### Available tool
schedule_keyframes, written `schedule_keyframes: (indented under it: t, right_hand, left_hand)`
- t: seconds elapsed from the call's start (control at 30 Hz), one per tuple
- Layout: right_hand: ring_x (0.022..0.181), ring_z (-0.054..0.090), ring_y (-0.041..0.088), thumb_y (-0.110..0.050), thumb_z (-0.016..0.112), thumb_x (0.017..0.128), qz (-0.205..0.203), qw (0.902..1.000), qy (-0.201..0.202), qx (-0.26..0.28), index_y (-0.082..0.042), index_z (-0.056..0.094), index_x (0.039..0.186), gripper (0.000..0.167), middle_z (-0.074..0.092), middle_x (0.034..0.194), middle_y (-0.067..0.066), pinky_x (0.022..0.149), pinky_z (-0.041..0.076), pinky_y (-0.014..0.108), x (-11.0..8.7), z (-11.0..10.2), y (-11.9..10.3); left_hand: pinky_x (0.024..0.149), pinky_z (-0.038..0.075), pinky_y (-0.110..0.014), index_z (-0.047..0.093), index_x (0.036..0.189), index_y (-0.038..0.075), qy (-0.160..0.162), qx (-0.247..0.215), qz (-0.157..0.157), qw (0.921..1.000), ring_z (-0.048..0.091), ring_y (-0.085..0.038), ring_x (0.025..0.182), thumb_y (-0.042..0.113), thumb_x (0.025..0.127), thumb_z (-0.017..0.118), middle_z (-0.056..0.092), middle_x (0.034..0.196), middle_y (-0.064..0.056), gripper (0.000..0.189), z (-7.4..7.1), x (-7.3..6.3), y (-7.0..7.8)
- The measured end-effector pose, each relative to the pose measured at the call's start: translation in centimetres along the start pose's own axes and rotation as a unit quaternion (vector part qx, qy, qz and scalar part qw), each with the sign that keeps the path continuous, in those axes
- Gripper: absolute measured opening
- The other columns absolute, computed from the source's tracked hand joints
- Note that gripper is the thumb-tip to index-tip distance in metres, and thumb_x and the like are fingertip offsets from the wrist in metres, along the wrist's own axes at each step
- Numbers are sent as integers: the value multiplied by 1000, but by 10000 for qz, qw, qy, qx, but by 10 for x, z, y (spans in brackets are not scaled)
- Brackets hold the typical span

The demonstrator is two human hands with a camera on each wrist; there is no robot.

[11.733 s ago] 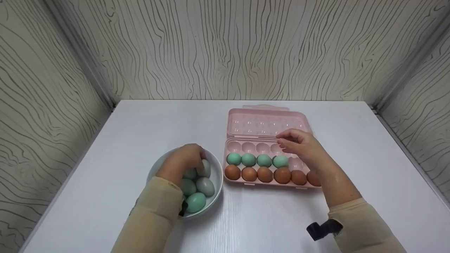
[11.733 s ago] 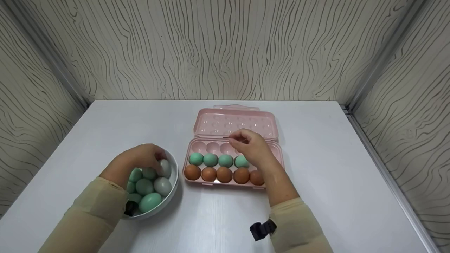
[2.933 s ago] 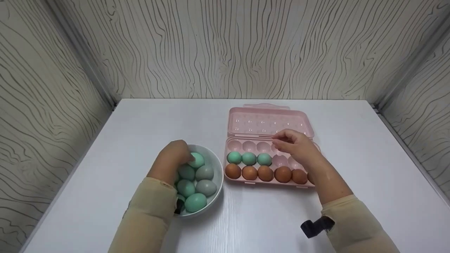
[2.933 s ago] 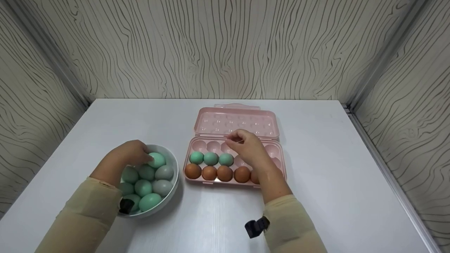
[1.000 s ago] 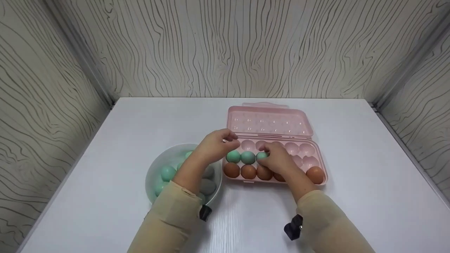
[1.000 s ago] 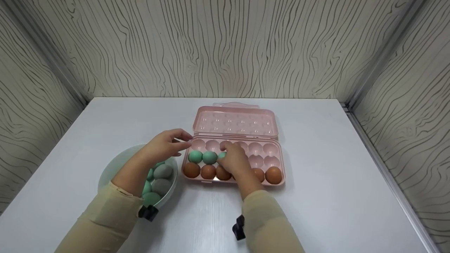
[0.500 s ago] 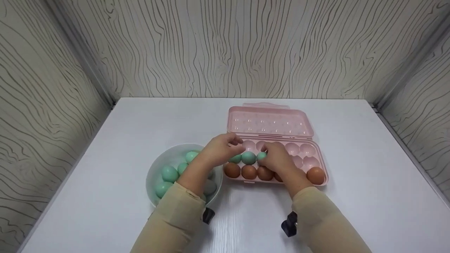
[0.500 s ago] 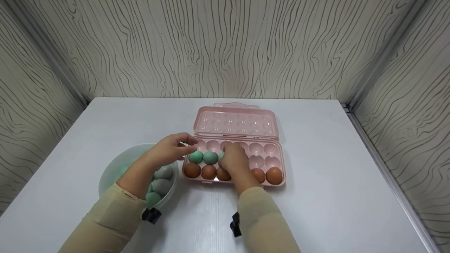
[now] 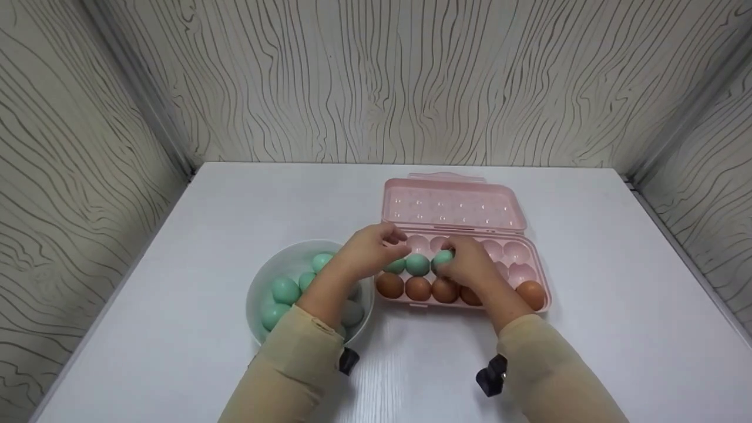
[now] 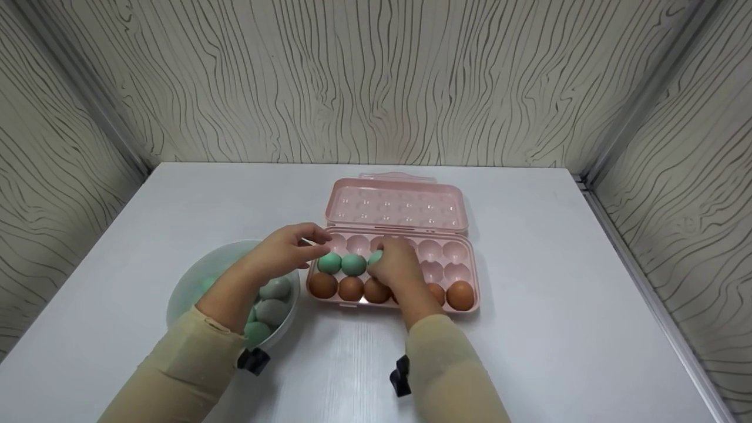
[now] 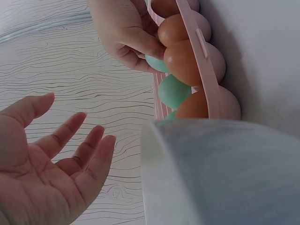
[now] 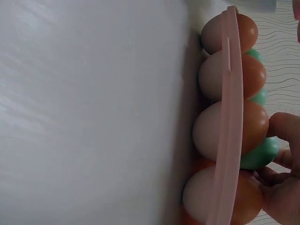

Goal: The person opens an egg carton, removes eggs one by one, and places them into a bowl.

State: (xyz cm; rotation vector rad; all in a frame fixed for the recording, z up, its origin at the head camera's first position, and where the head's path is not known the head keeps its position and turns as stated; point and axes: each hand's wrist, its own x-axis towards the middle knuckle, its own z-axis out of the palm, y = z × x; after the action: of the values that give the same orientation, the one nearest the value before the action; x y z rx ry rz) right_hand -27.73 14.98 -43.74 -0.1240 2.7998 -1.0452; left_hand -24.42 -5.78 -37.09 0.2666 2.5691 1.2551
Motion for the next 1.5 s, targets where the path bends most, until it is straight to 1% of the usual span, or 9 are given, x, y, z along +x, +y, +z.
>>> schedule_keyframes:
  t: [0.13, 0.37, 0.57, 0.67, 0.77, 0.9, 1.1, 1.27, 1.5]
  right_hand:
    - [87, 52, 22, -17, 68, 75, 86, 9998, -20, 162, -13, 60, 100, 26, 59, 93, 4, 78, 44, 35, -3, -11, -5]
    - [91, 53, 22, -21, 69, 78, -257, 9976, -74, 643, -13, 61, 103, 27, 60, 99, 5, 85, 43, 36, -7, -28, -15]
    - [98, 52, 23, -26, 71, 78, -148, 9933, -94, 1141, -14, 58, 110, 36, 58, 107, 5, 89, 44, 37, -13, -39, -24]
    - [101, 52, 23, -27, 70, 79, -135, 9902, -80, 1388, -13, 56, 114, 40, 57, 110, 6, 91, 44, 38, -16, -42, -29]
    - [104, 52, 22, -27, 69, 81, -222, 9857, -115, 1668, -12, 55, 117, 42, 56, 113, 6, 92, 43, 37, -21, -43, -34]
    - [104, 54, 20, -26, 69, 81, -547, 9786, -180, 1976, -12, 57, 115, 39, 57, 112, 5, 91, 44, 36, -27, -41, -41]
    - [97, 56, 20, -17, 68, 81, -1103, 9656, -234, 2342, -6, 57, 113, 36, 58, 109, 10, 84, 48, 26, -33, -34, -52]
    - [96, 57, 22, -15, 69, 80, -1120, 9587, -296, 2599, -3, 50, 110, 37, 59, 107, 13, 82, 49, 26, -34, -32, -57]
    - [98, 60, 20, -23, 72, 79, -928, 9585, -323, 2678, -3, 47, 109, 43, 62, 105, 12, 87, 47, 31, -37, -27, -61]
  left_hand:
    - [84, 46, -35, 60, 110, 18, 10, 53, 68, 10000, 54, -18, 98, 33, 87, 58, 59, 108, -1, 28, 0, 1, 0]
    - [88, 45, -37, 60, 111, 18, -16, 21, 6, 10000, 54, -18, 101, 33, 87, 59, 58, 110, -1, 29, 2, 0, 3]
    - [87, 46, -35, 60, 112, 21, 102, 122, 37, 9999, 52, -19, 101, 31, 85, 62, 55, 114, -3, 29, 5, 1, 5]
    - [87, 46, -35, 59, 113, 20, 171, 171, 153, 9996, 52, -20, 104, 30, 84, 64, 54, 116, -4, 31, 6, 2, 6]
    - [90, 45, -35, 58, 115, 19, 283, 289, 342, 9986, 51, -21, 108, 28, 83, 67, 51, 119, -3, 35, 7, 2, 7]
    - [92, 44, -32, 57, 118, 19, 420, 387, 706, 9959, 49, -20, 111, 24, 81, 69, 47, 122, -3, 39, 8, 2, 10]
    - [88, 46, -27, 54, 119, 21, 400, 76, 1089, 9932, 49, -18, 112, 17, 81, 69, 46, 120, 0, 41, 12, 2, 12]
    - [90, 45, -28, 55, 117, 19, 481, 94, 1150, 9922, 52, -15, 106, 18, 81, 70, 49, 114, 2, 39, 11, 2, 11]
    - [86, 47, -27, 56, 115, 19, 455, 213, 1039, 9933, 53, -15, 98, 19, 80, 71, 55, 108, 3, 38, 7, 1, 11]
